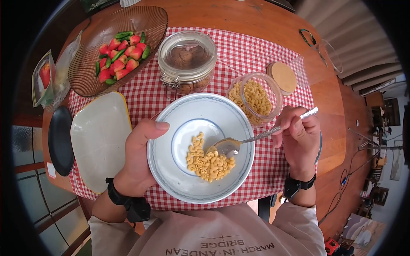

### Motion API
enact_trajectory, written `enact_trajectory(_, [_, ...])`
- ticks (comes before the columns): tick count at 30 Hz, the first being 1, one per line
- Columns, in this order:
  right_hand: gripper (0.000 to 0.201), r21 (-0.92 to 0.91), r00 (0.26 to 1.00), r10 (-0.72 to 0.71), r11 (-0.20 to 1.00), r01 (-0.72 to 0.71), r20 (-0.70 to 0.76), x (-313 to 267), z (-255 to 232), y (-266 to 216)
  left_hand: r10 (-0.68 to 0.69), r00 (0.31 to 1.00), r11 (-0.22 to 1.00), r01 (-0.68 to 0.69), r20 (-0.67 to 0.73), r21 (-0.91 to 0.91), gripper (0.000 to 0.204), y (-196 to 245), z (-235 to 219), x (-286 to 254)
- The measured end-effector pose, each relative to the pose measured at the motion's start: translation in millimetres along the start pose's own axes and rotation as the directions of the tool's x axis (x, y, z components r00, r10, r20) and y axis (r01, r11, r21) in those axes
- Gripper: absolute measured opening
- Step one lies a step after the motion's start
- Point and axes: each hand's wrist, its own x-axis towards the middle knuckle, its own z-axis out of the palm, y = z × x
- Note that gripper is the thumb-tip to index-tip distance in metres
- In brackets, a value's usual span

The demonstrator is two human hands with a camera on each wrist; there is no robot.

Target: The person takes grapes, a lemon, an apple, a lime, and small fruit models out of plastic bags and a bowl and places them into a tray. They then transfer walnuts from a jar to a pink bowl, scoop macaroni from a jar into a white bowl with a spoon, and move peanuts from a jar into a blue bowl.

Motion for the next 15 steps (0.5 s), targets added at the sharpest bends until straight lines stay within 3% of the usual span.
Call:
enact_trajectory(3, [0.031,0.107,0.994,0.094,0.99,-0.087,-0.058,2,-4,-1,0.006,1.0,1.0,-0.007,0.021,0.021,0.066,1,-3,0])
enact_trajectory(10, [0.028,0.357,0.983,0.152,0.928,-0.105,-0.107,5,-18,-5,0.022,1.0,0.999,-0.022,-0.003,0.026,0.066,0,-2,-1])
enact_trajectory(15, [0.025,0.377,0.962,-0.067,0.911,0.167,-0.264,4,-29,-9,0.018,1.0,1.0,-0.019,0.023,0.024,0.065,1,-3,-1])
